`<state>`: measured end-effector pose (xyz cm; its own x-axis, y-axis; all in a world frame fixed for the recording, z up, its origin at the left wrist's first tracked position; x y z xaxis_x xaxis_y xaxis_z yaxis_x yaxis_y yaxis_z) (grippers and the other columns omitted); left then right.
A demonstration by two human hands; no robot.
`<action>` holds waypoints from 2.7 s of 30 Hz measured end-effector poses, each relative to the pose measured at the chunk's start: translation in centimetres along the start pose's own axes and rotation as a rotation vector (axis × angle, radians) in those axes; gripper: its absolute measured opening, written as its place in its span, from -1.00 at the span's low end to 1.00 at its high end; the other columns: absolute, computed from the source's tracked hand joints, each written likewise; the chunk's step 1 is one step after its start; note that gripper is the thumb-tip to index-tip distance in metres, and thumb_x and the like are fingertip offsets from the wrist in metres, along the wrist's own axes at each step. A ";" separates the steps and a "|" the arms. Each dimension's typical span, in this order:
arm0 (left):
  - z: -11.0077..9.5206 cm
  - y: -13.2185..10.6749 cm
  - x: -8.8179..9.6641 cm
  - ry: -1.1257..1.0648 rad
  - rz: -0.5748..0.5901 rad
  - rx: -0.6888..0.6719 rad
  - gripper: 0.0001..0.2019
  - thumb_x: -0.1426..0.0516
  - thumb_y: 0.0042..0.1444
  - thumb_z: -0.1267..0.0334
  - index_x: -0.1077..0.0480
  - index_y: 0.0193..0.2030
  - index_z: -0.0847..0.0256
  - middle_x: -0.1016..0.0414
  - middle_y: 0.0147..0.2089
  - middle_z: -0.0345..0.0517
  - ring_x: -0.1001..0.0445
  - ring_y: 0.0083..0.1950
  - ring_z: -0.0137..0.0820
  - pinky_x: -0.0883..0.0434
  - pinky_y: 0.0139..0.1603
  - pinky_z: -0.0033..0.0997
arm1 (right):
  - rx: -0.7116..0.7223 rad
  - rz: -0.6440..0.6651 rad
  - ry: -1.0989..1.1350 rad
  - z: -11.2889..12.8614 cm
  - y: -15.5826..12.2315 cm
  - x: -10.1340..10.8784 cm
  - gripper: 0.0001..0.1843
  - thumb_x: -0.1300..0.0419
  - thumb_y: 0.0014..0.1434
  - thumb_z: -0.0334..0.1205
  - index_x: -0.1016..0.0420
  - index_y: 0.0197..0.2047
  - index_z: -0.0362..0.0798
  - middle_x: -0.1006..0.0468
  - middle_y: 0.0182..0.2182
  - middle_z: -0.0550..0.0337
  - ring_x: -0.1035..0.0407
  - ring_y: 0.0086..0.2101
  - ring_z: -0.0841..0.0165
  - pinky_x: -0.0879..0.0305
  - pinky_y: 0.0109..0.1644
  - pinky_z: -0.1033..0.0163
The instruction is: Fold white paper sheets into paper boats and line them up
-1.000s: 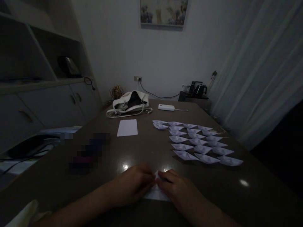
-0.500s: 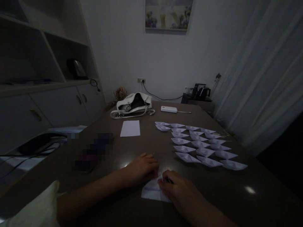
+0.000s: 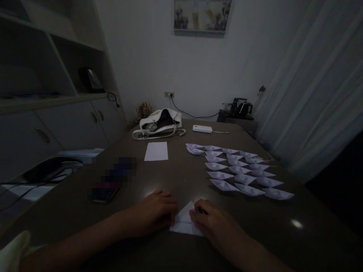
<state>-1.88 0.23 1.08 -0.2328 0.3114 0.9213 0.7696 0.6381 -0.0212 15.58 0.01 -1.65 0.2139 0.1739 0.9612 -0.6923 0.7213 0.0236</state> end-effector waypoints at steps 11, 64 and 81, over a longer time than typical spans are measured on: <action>-1.4 1.4 -1.0 0.018 0.029 0.088 -0.67 -0.27 0.05 0.21 -0.39 -0.06 0.25 -0.41 -0.05 0.01 -0.44 -0.11 -0.24 -0.39 -0.17 -0.40 | 0.124 0.110 0.114 -0.6 -0.4 2.7 -0.56 -0.35 0.03 -0.15 -0.46 0.00 0.03 -0.44 -0.12 0.13 -0.39 -0.20 0.29 -0.31 -0.16 0.29; 4.3 5.6 -1.8 -0.247 -0.289 0.332 -0.61 -0.29 -0.03 0.28 -0.41 -0.03 0.27 -0.48 -0.15 -0.01 -0.45 -0.16 -0.26 -0.38 -0.17 -0.35 | -0.229 -0.229 0.235 -4.8 4.0 0.2 -0.83 -0.29 0.11 -0.35 -0.44 -0.20 -0.12 -0.46 -0.26 0.07 -0.37 -0.21 0.23 -0.28 -0.14 0.20; 4.6 5.5 -0.9 -0.557 -0.296 0.243 -0.84 -0.20 0.06 0.22 -0.47 -0.31 0.28 -0.51 -0.35 -0.16 -0.43 -0.30 -0.36 -0.28 -0.32 -0.50 | -0.210 -0.312 0.451 -5.4 3.5 1.5 -0.79 -0.33 0.04 -0.33 -0.42 -0.56 -0.13 -0.34 -0.63 0.34 -0.24 -0.53 0.44 -0.02 -0.44 0.36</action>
<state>-0.17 6.69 -1.69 -0.7353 0.3736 0.5655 0.4855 0.8725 0.0548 17.16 6.42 -1.58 0.6897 0.1665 0.7047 -0.4079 0.8934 0.1881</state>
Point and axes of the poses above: each hand's wrist, its own y-axis towards the middle knuckle, its own x-axis out of the back of the hand, z = x × y, the point moved 4 cm from there along y, towards the middle knuckle
